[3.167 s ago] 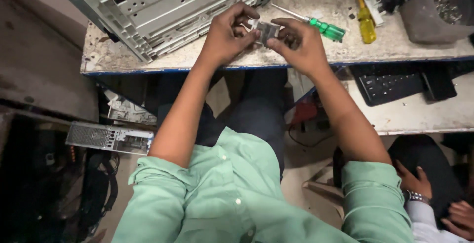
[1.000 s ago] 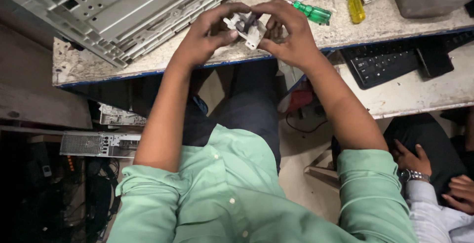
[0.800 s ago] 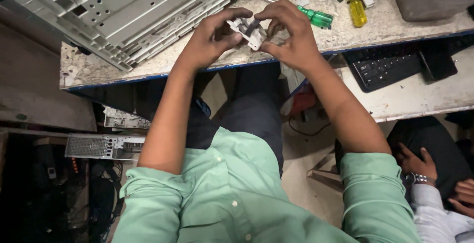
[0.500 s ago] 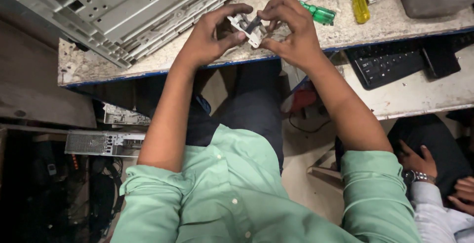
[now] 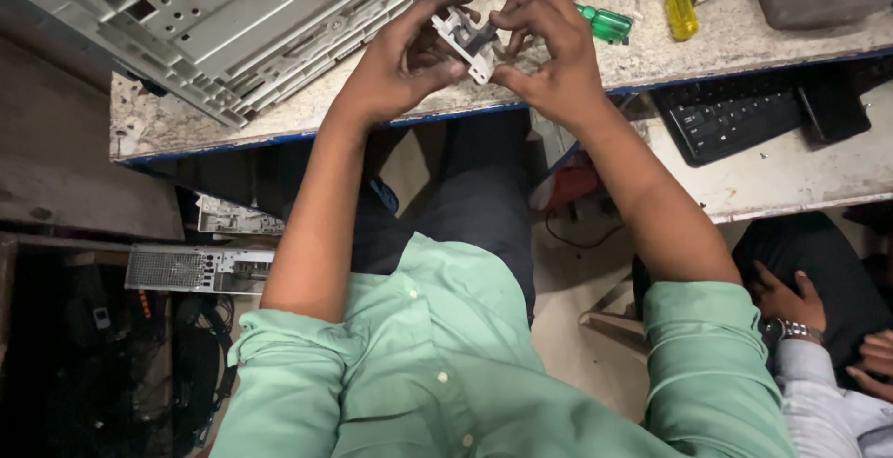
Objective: The person works on a disassembled white electronic device on a cluttered workbench. They connect internal wires, use a screwdriver to remove screws, and detach a small white plastic component. The person then reattaches the component and continues adjusting internal parts.
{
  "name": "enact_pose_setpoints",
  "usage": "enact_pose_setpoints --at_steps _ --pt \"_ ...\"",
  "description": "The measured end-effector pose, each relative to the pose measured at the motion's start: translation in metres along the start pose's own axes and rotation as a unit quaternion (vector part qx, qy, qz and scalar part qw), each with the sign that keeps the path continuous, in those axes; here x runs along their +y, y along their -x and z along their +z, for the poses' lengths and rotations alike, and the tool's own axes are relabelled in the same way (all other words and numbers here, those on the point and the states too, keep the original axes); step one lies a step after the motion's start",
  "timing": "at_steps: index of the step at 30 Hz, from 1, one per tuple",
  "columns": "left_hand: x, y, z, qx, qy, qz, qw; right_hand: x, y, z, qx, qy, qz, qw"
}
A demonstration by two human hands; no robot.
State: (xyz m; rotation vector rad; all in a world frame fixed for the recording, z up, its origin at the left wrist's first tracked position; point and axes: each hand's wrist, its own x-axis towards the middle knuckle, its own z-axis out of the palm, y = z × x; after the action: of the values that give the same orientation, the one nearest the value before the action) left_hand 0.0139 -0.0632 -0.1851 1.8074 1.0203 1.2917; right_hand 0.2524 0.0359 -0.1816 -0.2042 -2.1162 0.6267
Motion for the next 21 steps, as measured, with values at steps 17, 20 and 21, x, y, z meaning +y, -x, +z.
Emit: enact_pose_setpoints --at_steps 17,20,21 --pt "-0.012 -0.002 -0.001 0.041 -0.015 0.005 0.999 0.009 0.003 -0.032 0.100 0.316 -0.154 0.931" --pt "-0.012 0.000 -0.001 0.041 -0.036 0.013 0.998 0.027 0.012 -0.051 0.192 0.137 -0.095 0.967" --pt "-0.012 0.000 -0.002 0.040 -0.027 0.006 0.999 0.032 0.014 -0.055 0.210 0.145 -0.078 0.964"
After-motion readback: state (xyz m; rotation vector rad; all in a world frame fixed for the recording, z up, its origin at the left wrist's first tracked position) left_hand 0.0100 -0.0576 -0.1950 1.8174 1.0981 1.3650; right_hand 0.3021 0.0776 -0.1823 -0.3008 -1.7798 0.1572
